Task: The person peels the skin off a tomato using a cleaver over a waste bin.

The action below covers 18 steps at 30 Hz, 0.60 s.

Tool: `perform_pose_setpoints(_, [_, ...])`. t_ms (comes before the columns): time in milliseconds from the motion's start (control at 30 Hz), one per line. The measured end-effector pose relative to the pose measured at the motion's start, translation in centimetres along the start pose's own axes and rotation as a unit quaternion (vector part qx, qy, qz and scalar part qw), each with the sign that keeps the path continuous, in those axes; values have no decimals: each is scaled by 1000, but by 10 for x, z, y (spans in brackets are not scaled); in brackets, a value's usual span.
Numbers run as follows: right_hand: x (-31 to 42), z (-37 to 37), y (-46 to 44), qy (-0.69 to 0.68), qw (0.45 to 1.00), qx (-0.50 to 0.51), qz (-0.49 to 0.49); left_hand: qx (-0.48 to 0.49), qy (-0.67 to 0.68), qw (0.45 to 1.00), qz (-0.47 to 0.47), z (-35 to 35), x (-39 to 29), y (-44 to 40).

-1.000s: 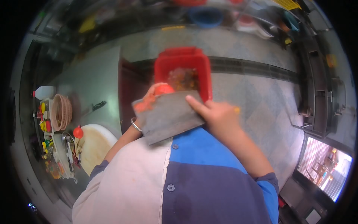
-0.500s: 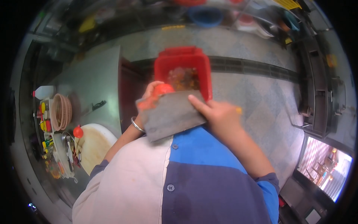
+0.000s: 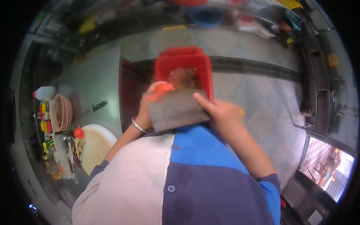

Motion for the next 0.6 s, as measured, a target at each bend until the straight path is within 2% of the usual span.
perform_pose_setpoints(67, [19, 2, -5, 32, 999, 7, 31, 56, 148, 987, 20, 0, 21, -9])
perform_pose_setpoints(133, [21, -3, -4, 59, 996, -11, 60, 58, 77, 995, -4, 4, 23, -10])
perform_pose_setpoints(200, [21, -4, -4, 60, 997, -14, 55, 52, 70, 996, 12, 6, 24, -10])
perform_pose_setpoints(267, [18, -3, -4, 59, 997, -25, 47, 46, -11, 999, -21, 7, 32, -10])
perform_pose_setpoints(333, [8, -6, -3, 56, 997, -45, 38, 9, -128, 988, -90, 6, 10, -5])
perform_pose_setpoints(400, [-10, -9, -1, 48, 998, -48, 7, -58, -278, 940, -190, 5, -25, 10])
perform_pose_setpoints(467, [-14, -10, -1, 38, 999, -35, 3, -22, -181, 978, -99, 7, -14, 2])
perform_pose_setpoints(600, [21, 1, -3, 35, 999, 2, 20, 19, -52, 998, -16, 5, 6, -5])
Point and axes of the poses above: each hand's wrist, its own y-axis away from the middle knuckle, its own z-axis out of the back of the hand, x = y × z, the point moved 4 cm from there along -y, towards the middle knuckle, and after that the axes turned 13 degrees about -y, right-handed, at the moved point
